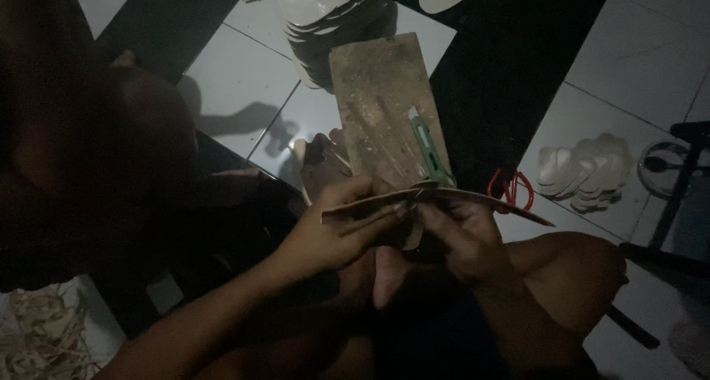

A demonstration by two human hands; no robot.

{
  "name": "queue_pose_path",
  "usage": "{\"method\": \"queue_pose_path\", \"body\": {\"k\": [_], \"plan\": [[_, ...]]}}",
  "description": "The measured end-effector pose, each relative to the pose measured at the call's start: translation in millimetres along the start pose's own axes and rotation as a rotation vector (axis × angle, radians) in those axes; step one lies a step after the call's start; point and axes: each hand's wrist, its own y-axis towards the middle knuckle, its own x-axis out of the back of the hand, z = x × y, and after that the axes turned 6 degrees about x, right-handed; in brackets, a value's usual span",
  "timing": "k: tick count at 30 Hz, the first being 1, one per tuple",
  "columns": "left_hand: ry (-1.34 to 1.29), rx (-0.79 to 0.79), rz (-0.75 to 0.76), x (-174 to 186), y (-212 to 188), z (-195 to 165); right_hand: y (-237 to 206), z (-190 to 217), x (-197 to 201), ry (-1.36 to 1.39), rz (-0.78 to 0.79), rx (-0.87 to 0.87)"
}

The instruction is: The person sits on the floor and assembles shoe components by hand. They place a thin strip of material into a slot on a shoe insole and then insert a long, thin wooden stick into the same slot, repeating this process for multiple insoles.

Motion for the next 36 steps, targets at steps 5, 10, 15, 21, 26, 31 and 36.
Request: {"method": "queue_pose_path", "body": {"k": [5, 10, 15, 21, 26, 31, 36], "plan": [[-0.046, -0.121, -0.015, 0, -3, 1, 0, 3, 1, -0.061, 0.067, 0.031], [0.037, -0.055, -0.011, 1, -2, -6, 1, -3, -3, 0.292, 0.126, 0.008], [-0.045, -0.161, -0.031, -6, -8, -15, 7, 8, 1, 0.355, 0.267, -0.017], [-0.101, -0.088, -0.024, -9, -6, -16, 12, 14, 3, 0.067, 0.334, 0.133], [-0.035, 0.134, -0.046, -7, -1, -5, 12, 8, 4, 0.116, 0.273, 0.117], [-0.262, -0.130, 0.069, -4, -1, 3, 8, 6, 4, 0.274, -0.002, -0.041], [-0.138, 0.216, 0.011, -5, 1, -2, 2, 5, -6, -0.076, -0.242, -0.043]]}}
